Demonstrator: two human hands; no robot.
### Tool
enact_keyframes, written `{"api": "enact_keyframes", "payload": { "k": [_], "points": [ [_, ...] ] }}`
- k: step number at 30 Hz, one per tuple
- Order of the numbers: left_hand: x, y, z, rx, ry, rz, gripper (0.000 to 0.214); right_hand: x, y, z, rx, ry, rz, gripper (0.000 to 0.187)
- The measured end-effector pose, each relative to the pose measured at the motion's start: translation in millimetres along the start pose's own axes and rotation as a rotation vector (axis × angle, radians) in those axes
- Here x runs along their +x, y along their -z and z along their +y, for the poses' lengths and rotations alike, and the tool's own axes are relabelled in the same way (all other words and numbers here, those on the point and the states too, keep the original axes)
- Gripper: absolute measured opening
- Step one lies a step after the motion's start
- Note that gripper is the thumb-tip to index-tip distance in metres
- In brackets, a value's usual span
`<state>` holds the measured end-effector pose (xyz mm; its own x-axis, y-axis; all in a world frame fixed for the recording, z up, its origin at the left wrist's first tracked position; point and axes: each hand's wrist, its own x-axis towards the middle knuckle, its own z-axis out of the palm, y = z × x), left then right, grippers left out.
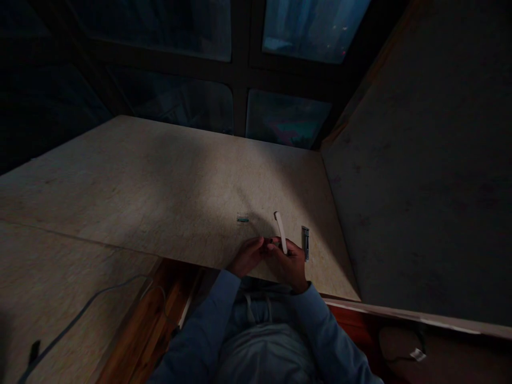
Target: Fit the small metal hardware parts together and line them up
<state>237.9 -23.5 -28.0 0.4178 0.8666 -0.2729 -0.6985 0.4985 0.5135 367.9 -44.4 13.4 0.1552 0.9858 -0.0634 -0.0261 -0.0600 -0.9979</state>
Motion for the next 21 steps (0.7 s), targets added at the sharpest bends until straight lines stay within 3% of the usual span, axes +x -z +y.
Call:
{"api": "enact_keyframes", "payload": {
  "k": [10,15,21],
  "points": [
    [-1.0,-0.6,2.2,-0.002,-0.006,-0.007,0.027,-1.8,-0.5,5.3,0.337,-0.215,0.043,0.035],
    [0.4,3.8,-0.1,0.001,-0.01,0.026,0.033,-1.7,0.8,10.7,0.339,-0.161,0.027,0.034],
    [0.7,7.6,-2.8,-0.007,-0.034,0.008,0.035,-1.6,0.7,12.1,0.176,-0.042,0.01,0.033]
  ]
}}
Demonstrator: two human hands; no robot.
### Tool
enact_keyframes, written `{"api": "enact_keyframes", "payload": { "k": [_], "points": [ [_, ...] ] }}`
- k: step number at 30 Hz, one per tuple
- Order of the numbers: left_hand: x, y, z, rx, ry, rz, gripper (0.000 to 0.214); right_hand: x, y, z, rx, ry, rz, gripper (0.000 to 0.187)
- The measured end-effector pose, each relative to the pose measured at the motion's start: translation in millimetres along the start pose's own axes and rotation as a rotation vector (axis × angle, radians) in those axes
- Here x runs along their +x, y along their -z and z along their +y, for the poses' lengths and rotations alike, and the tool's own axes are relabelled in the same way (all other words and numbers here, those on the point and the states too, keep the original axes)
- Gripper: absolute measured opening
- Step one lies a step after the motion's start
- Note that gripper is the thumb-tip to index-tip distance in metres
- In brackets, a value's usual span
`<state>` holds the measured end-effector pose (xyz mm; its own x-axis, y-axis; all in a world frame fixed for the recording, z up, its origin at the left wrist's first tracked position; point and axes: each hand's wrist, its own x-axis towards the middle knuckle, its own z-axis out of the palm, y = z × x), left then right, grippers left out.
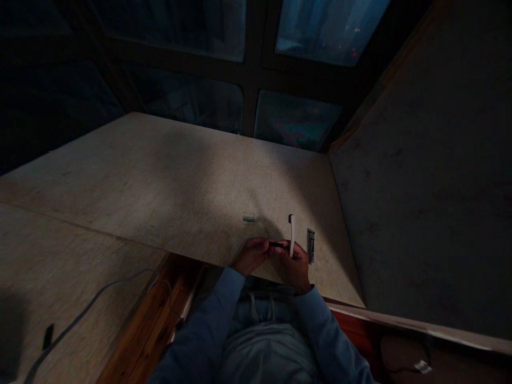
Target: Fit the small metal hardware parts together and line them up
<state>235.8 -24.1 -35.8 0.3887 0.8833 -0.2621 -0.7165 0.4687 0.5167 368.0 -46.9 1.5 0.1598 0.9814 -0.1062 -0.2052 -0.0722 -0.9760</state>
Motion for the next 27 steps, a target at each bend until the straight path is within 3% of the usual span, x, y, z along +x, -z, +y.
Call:
{"api": "enact_keyframes", "payload": {
  "k": [6,11,16,22,27],
  "points": [
    [-1.8,-0.8,1.5,-0.015,0.014,-0.073,0.032,1.4,4.4,4.4,-0.216,0.116,-0.059,0.028],
    [0.0,5.9,-3.1,-0.057,0.025,-0.109,0.033,3.2,13.1,18.2,-0.178,0.082,-0.124,0.029],
    [-0.7,6.3,-3.4,-0.104,0.125,-0.17,0.036,5.7,16.9,27.3,-0.152,0.074,-0.156,0.029],
    [1.3,11.6,-6.3,-0.121,0.234,-0.212,0.046,8.0,15.8,21.0,-0.266,0.136,-0.199,0.027],
    [1.7,13.0,-6.4,-0.172,0.254,-0.187,0.044,7.9,13.7,16.2,-0.326,0.156,-0.221,0.027]
  ]
}}
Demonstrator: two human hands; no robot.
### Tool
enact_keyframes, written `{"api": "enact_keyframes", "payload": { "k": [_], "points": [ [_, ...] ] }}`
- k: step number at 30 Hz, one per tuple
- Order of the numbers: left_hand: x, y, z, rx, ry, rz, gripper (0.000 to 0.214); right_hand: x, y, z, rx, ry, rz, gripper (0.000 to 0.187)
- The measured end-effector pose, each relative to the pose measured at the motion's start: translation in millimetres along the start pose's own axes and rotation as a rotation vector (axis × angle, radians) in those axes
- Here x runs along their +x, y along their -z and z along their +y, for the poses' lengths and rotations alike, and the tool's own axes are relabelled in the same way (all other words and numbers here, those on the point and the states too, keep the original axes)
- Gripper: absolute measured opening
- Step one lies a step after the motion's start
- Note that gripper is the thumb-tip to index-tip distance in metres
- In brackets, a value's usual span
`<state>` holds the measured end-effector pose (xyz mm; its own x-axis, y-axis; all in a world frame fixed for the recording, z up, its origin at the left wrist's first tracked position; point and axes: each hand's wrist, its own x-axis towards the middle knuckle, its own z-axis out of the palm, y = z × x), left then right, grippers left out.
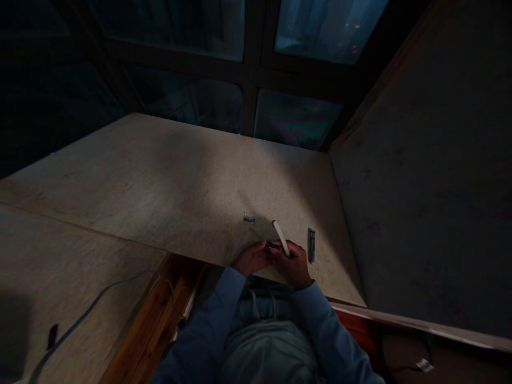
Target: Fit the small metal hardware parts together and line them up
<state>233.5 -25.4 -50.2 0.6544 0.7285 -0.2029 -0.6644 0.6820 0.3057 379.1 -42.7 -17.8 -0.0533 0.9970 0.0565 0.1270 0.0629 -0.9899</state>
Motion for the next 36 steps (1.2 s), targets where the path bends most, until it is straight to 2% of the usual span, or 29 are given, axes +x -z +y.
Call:
{"api": "enact_keyframes", "payload": {
  "k": [6,10,12,15,19,25,31,36],
  "points": [
    [-2.9,-8.3,4.8,-0.057,-0.042,-0.007,0.034,1.2,3.3,-12.4,-0.034,-0.004,-0.056,0.031],
    [-2.9,-8.8,10.4,-0.123,-0.085,0.077,0.036,-4.8,15.0,-28.7,-0.047,0.027,-0.043,0.041],
    [-2.6,-8.2,12.8,-0.142,-0.104,0.101,0.04,-11.4,21.5,-35.9,0.028,-0.048,-0.049,0.044],
    [-2.3,-8.1,13.8,-0.147,-0.118,0.115,0.05,-23.6,26.7,-43.0,0.158,-0.246,-0.133,0.055],
    [-2.3,-9.2,11.6,-0.105,-0.137,0.184,0.048,-36.0,20.8,-46.6,0.144,-0.371,-0.216,0.059],
    [-2.4,-11.7,10.8,-0.055,-0.235,0.205,0.041,-37.1,10.6,-33.5,0.076,-0.357,-0.235,0.058],
    [-0.9,-11.4,11.7,-0.044,-0.229,0.135,0.044,-37.4,21.2,-19.0,0.072,-0.371,-0.104,0.049],
    [-3.9,-13.3,13.2,-0.104,-0.21,0.232,0.038,-37.8,19.7,-27.8,0.016,-0.311,-0.229,0.05]
  ]
}}
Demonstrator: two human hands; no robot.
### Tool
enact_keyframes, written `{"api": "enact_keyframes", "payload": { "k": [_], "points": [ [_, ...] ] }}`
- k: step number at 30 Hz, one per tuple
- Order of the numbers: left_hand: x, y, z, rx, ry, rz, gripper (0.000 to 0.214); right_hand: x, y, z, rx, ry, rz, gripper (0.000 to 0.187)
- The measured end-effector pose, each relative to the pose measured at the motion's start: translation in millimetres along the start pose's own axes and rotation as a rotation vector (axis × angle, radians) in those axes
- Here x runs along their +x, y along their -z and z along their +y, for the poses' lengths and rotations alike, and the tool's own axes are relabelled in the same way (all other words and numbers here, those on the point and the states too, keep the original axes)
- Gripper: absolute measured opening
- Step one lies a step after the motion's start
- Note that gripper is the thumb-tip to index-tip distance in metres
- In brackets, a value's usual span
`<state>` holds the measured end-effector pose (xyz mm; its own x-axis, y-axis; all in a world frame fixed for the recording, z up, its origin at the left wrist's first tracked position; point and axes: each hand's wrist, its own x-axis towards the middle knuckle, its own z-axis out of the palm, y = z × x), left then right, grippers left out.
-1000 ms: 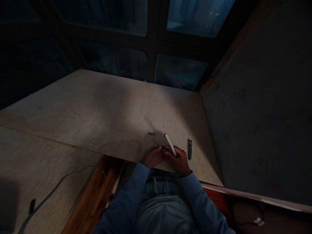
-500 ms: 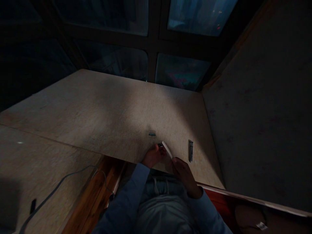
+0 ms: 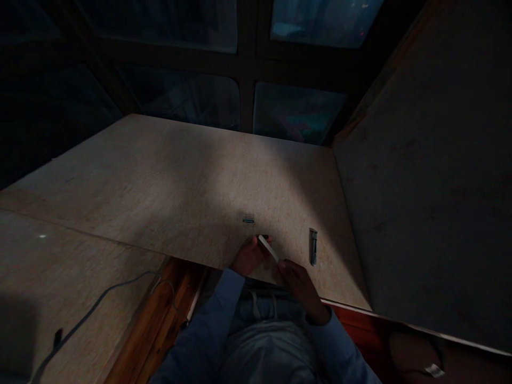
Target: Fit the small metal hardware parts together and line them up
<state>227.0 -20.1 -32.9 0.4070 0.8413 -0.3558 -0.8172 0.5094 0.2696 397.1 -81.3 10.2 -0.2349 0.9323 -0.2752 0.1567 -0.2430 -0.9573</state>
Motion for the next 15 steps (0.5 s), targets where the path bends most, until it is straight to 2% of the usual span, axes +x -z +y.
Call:
{"api": "enact_keyframes", "payload": {
  "k": [2,7,15],
  "points": [
    [-0.4,-1.2,0.9,-0.044,0.018,0.037,0.037,1.3,-1.4,-2.8,-0.044,0.001,0.007,0.052],
    [2.3,1.0,0.3,-0.01,0.043,-0.023,0.04,2.8,0.9,-2.9,-0.172,-0.026,0.141,0.064],
    [2.6,2.7,0.1,0.028,0.035,-0.047,0.033,-2.2,-5.0,6.9,-0.104,-0.001,0.144,0.056]
  ]
}}
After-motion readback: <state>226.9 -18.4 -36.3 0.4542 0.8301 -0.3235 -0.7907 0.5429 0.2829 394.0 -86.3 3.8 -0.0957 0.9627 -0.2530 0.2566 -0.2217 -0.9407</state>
